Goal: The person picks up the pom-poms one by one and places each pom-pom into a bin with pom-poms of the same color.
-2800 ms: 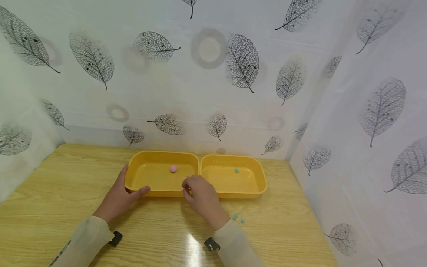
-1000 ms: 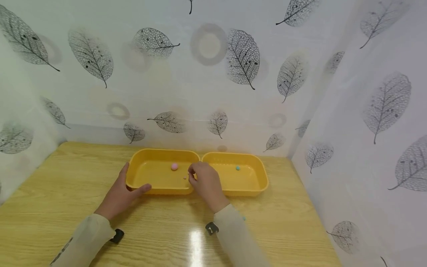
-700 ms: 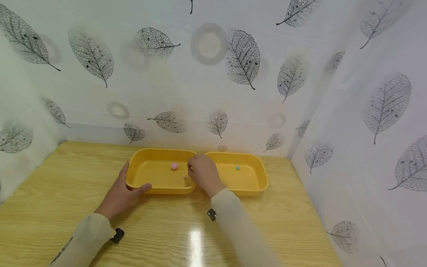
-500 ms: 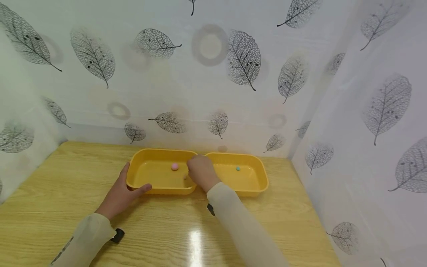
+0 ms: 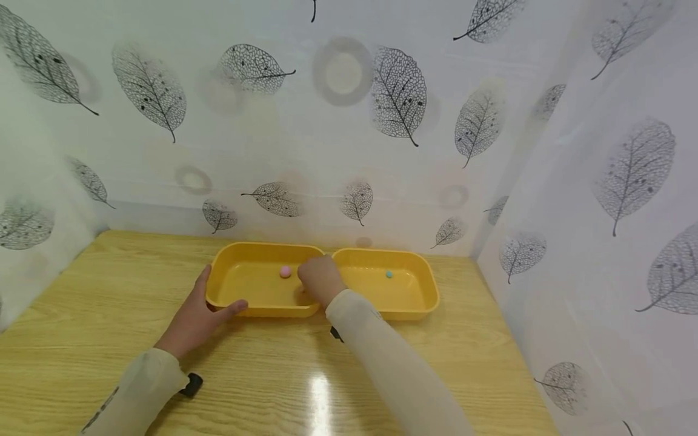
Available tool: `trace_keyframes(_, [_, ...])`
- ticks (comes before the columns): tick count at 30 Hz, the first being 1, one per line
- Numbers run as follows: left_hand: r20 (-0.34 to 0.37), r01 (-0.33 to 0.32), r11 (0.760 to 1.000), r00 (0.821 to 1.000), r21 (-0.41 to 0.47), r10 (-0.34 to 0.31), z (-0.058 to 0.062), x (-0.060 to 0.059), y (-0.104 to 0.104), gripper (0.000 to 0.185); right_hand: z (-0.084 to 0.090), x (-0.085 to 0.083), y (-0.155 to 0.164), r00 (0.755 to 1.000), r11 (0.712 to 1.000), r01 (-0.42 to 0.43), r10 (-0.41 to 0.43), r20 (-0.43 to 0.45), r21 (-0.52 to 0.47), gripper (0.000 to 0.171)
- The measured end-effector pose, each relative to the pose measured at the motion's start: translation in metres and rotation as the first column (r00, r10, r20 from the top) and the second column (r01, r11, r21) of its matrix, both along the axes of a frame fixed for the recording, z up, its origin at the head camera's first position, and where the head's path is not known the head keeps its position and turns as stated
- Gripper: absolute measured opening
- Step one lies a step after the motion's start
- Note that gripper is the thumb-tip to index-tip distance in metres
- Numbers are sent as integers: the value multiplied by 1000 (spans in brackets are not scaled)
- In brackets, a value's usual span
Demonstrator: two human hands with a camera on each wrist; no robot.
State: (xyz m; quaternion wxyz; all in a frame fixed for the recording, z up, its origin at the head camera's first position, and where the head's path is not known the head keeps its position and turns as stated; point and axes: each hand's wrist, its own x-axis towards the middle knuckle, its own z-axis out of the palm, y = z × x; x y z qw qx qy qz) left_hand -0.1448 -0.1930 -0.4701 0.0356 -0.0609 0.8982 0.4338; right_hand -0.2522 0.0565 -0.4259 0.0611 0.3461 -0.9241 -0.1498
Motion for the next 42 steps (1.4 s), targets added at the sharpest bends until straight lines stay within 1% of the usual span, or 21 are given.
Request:
trace_keyframes(2, [-5, 2, 1000, 1000, -2, -2, 0, 0, 0, 128, 0, -1, 0, 1000, 1000, 4, -4, 1, 11, 33])
trace_keyframes(4, [-5, 3, 1000, 1000, -3, -3, 0, -1, -1, 128, -1, -3, 0, 1000, 1000, 7, -7, 19, 16, 34])
trace_keyframes(7, [-2, 3, 1000, 1000, -2, -3, -1, -2, -1, 129, -1, -7, 3, 997, 999, 20, -18, 75, -26, 36])
trace_keyframes(10, [1, 4, 1000, 1000, -3, -4, -2, -2, -1, 129, 3, -9, 8, 988, 988, 53, -31, 153, -142, 29])
trace_keyframes(13, [-1, 6, 1000, 1000, -4, -6, -2, -2, 0, 129, 10, -4, 19, 978, 959, 75, -18, 206, -272, 21])
trace_keyframes(15, [-5, 9, 1000, 1000, -4, -9, -2, -2, 2, 129, 16, 4, 29, 978, 938, 77, -4, 210, -339, 20])
trace_keyframes(17, [-6, 12, 1000, 1000, -3, -12, -1, -3, 5, 129, 20, 12, 41, 981, 915, 79, 0, 194, -396, 15])
trace_keyframes(21, [-1, 25, 1000, 1000, 5, -25, -1, -3, 7, 128, 22, 29, 64, 987, 864, 110, -38, 155, -491, 11])
trace_keyframes(25, [1, 28, 1000, 1000, 4, -28, -1, 0, 4, 127, 14, 43, 82, 991, 815, 120, -60, 122, -567, 10])
trace_keyframes(30, [-9, 29, 1000, 1000, -1, -29, -1, 0, 0, 127, -1, 59, 98, 997, 757, 77, -60, 49, -649, 7])
trace_keyframes(34, [-13, 30, 1000, 999, -6, -30, 0, -2, 0, 127, -5, 68, 104, 999, 738, 34, -50, -4, -674, 5])
trace_keyframes(37, [-15, 26, 1000, 1000, -6, -26, 1, -1, 1, 127, -1, 71, 104, 999, 731, 2, -39, -38, -682, 4])
trace_keyframes(38, [-15, 25, 1000, 1000, -6, -25, 1, -1, 1, 128, 1, 71, 105, 998, 726, -1, -40, -43, -688, 3])
trace_keyframes(40, [-12, 27, 1000, 1000, -5, -27, 2, 0, 0, 128, 3, 72, 106, 998, 725, 4, -49, -46, -688, 3])
trace_keyframes(42, [-9, 32, 999, 999, -10, -32, 2, 1, -1, 127, 6, 73, 107, 998, 726, 23, -60, -30, -687, 4])
